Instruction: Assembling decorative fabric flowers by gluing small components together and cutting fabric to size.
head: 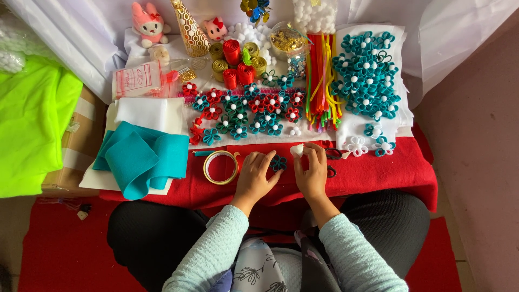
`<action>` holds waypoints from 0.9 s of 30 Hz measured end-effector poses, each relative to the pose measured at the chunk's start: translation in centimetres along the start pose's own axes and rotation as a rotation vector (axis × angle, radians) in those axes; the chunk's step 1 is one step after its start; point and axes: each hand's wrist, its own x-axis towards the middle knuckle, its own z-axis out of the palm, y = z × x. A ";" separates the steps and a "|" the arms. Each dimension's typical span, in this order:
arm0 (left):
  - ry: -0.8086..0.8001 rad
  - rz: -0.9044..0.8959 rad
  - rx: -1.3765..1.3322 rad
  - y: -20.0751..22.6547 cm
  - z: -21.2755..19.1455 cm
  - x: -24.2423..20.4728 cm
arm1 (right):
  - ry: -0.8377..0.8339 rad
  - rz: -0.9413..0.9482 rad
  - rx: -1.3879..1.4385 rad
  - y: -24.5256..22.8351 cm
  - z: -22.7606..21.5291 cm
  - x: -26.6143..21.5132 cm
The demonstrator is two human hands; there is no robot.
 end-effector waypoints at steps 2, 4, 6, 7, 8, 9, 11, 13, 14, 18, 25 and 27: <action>0.006 0.006 0.007 0.0 0.1 -0.2 | -0.002 -0.005 0.002 0.0 -0.1 0.0; 0.015 0.015 0.014 -0.1 0.2 -0.1 | 0.000 -0.012 0.004 0.0 0.0 0.2; 0.023 0.013 0.008 -0.1 0.2 -0.1 | 0.002 -0.010 0.004 0.1 0.0 0.1; 0.020 0.011 0.006 -0.2 0.3 -0.2 | 0.000 -0.007 0.003 -0.1 0.0 0.1; 0.025 0.014 0.012 -0.3 0.5 -0.3 | -0.011 0.013 0.009 -0.2 0.0 0.2; 0.031 0.017 0.020 -0.4 0.6 -0.4 | -0.023 0.032 0.015 -0.4 0.0 0.2; 0.005 0.006 0.021 -0.3 0.4 -0.4 | -0.021 0.027 0.020 -0.5 0.0 0.2; -0.019 -0.002 0.023 -0.2 0.3 -0.3 | -0.017 0.020 0.026 -0.5 0.0 0.2; -0.036 -0.006 0.020 -0.2 0.3 -0.3 | -0.016 0.016 0.012 -0.4 0.1 0.1; -0.121 -0.021 0.008 -0.2 0.2 -0.2 | -0.036 0.011 -0.021 0.2 0.2 -0.1; -0.160 0.003 0.015 -0.3 0.2 0.0 | -0.046 0.015 -0.028 0.1 0.0 -0.1; -0.150 -0.034 -0.014 -0.1 -0.1 -0.1 | -0.072 0.046 -0.014 -0.1 -0.1 -0.2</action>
